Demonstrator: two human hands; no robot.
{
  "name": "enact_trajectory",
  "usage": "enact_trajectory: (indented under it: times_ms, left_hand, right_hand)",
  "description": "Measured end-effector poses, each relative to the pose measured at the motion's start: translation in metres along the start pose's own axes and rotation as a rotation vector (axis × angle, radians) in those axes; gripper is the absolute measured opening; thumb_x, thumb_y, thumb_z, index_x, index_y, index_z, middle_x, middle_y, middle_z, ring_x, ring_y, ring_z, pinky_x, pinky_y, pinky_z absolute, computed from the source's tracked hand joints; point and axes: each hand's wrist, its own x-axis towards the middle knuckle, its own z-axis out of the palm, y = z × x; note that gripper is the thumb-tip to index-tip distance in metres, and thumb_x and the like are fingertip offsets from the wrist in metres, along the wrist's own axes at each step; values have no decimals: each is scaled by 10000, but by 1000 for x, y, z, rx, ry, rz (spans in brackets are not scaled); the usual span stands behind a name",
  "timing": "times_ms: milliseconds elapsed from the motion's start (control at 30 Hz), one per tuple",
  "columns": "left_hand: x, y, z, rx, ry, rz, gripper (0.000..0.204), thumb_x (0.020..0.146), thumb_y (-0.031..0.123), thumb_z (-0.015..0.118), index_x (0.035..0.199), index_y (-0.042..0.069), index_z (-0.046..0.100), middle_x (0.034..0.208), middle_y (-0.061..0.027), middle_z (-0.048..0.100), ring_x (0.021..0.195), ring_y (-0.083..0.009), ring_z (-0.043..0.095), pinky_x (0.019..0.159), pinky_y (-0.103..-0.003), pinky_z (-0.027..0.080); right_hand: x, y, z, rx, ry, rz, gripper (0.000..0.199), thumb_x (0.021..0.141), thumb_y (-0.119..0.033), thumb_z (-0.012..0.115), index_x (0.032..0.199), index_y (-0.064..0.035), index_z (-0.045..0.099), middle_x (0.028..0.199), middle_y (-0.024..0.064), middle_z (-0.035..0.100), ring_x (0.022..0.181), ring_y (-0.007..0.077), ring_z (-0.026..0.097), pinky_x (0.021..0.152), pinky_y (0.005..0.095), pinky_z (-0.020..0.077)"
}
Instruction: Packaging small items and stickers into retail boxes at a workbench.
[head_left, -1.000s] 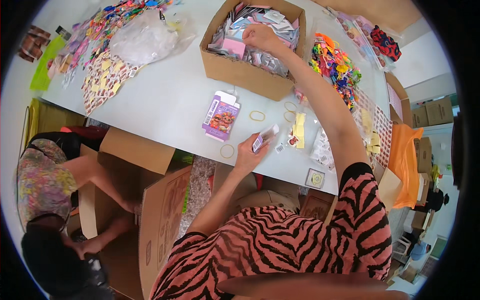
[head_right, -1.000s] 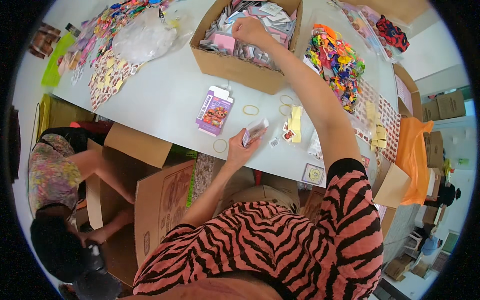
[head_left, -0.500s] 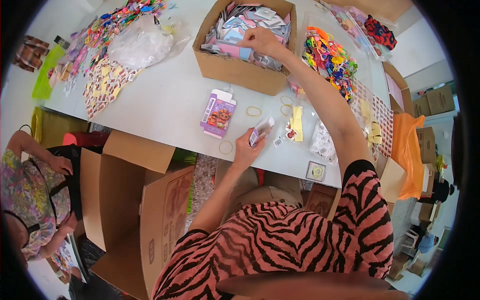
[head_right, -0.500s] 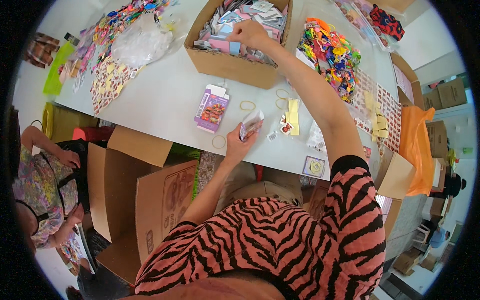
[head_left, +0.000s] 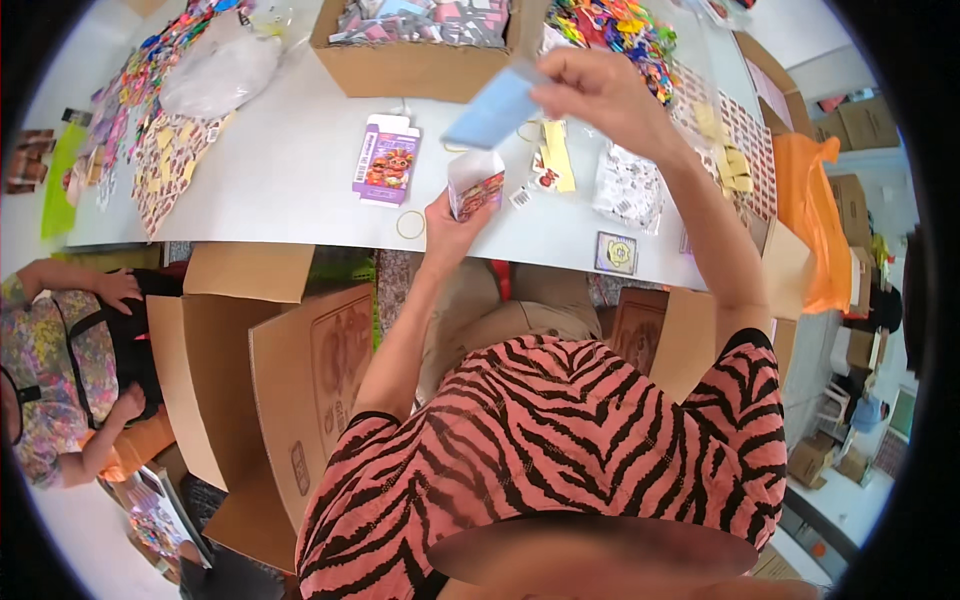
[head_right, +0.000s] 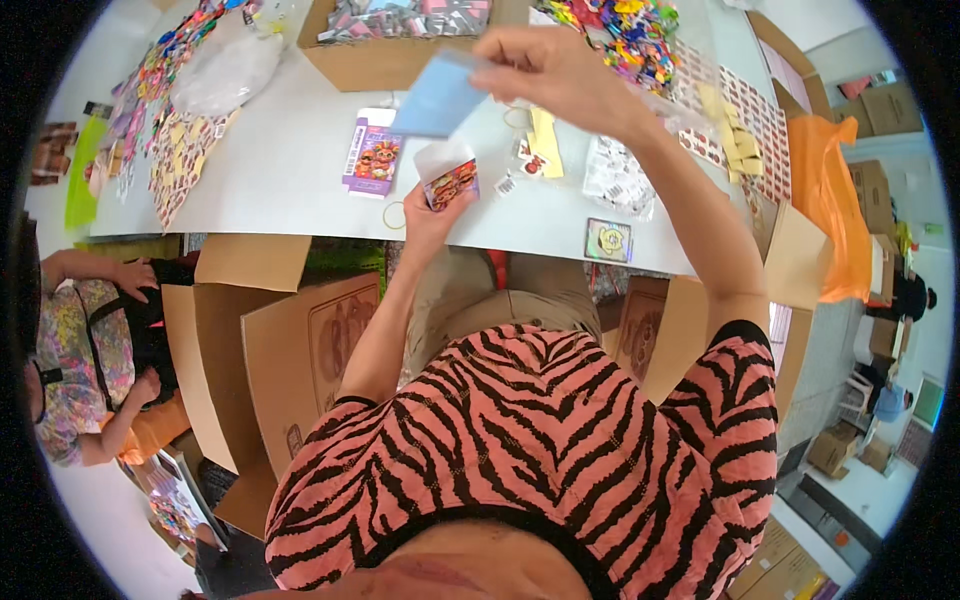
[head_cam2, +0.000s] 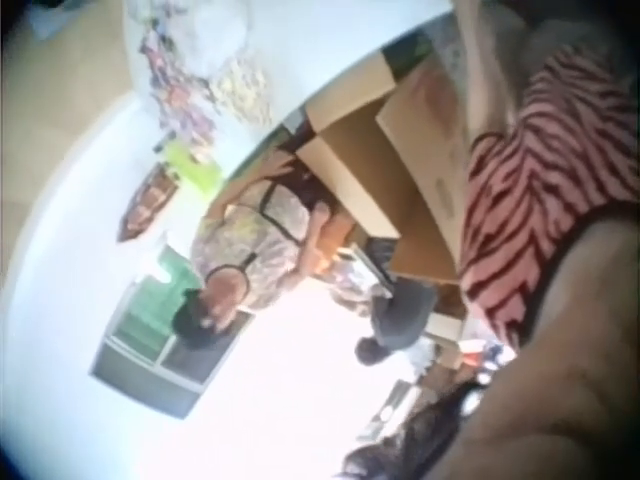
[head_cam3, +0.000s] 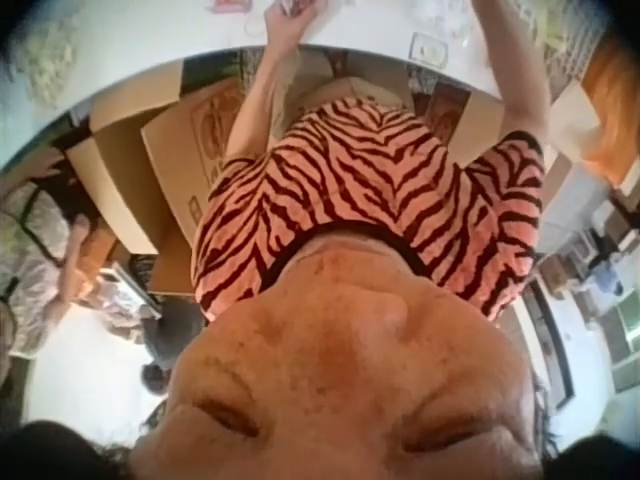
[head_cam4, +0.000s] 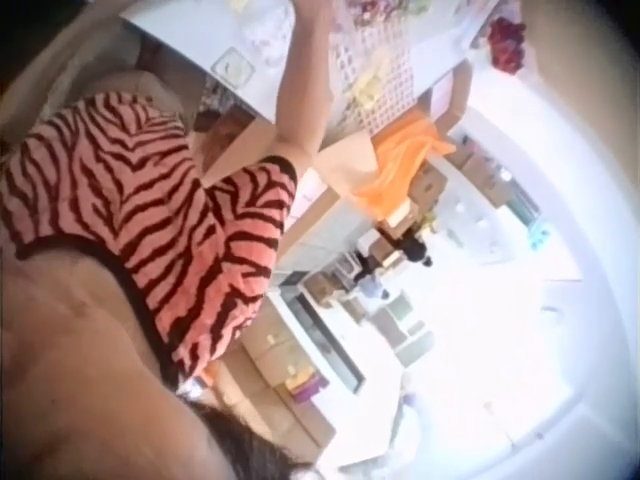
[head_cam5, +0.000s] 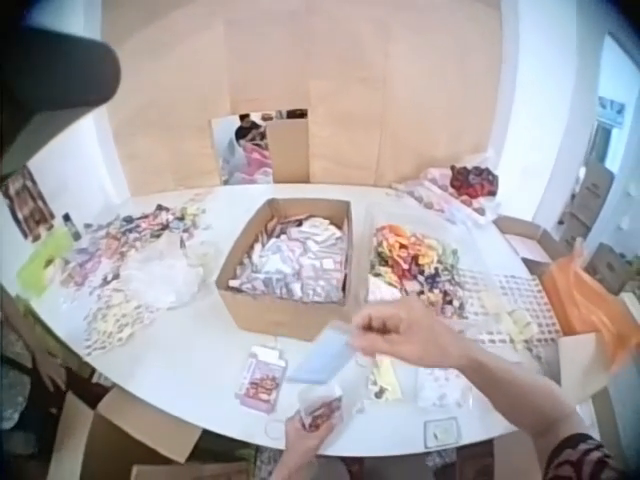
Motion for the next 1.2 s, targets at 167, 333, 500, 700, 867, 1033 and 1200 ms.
enact_trajectory:
  times_ms: [167,333,500,700,867,1033,1200]
  left_hand:
    - [-24,38,12,22,-96,62,305,770,31,712,1058,-13,624,935,-52,672,812,-91,608,739,-240,499]
    - [-34,64,20,197,-145,80,298,757,9,710,1043,-22,630,901,-49,676,781,-89,609,708,-239,505]
    - [-39,63,20,256,-149,169,319,744,42,717,1038,-26,611,890,-95,683,770,-117,635,709,-263,509]
    - [-41,76,21,341,-151,247,325,724,35,731,1025,-19,620,875,-107,680,776,-139,647,705,-262,513]
    - [-44,84,21,379,-142,317,348,704,10,735,1034,-7,625,919,-112,674,824,-160,654,727,-258,515]
    - [-45,95,25,418,-157,410,372,676,-31,734,1032,-12,625,972,-131,662,849,-201,661,745,-288,525]
    - [-46,100,25,412,-152,464,379,674,-27,739,1036,-17,623,947,-133,665,842,-202,662,740,-289,525]
  right_hand:
    - [-53,-4,8,-329,42,-132,122,843,-66,627,930,19,642,791,41,632,691,107,560,614,248,446]
    - [-74,-6,12,-464,76,-347,100,798,-19,635,894,6,648,836,88,652,721,204,607,624,302,476]
    - [-81,-10,22,-565,94,-476,135,755,-6,655,889,-15,647,848,101,645,735,245,616,627,317,494]
    - [-88,-12,24,-579,145,-540,151,728,-7,671,876,-20,645,842,101,642,735,243,619,611,309,504]
    - [-95,-20,23,-584,105,-526,164,710,2,679,868,-11,638,826,93,636,712,239,614,593,316,504]
    - [-99,-18,29,-636,106,-573,175,698,6,691,863,-5,633,817,87,625,697,235,610,575,308,503]
    - [-103,-16,35,-637,179,-614,196,684,5,705,866,-15,637,856,79,619,696,215,609,572,295,505]
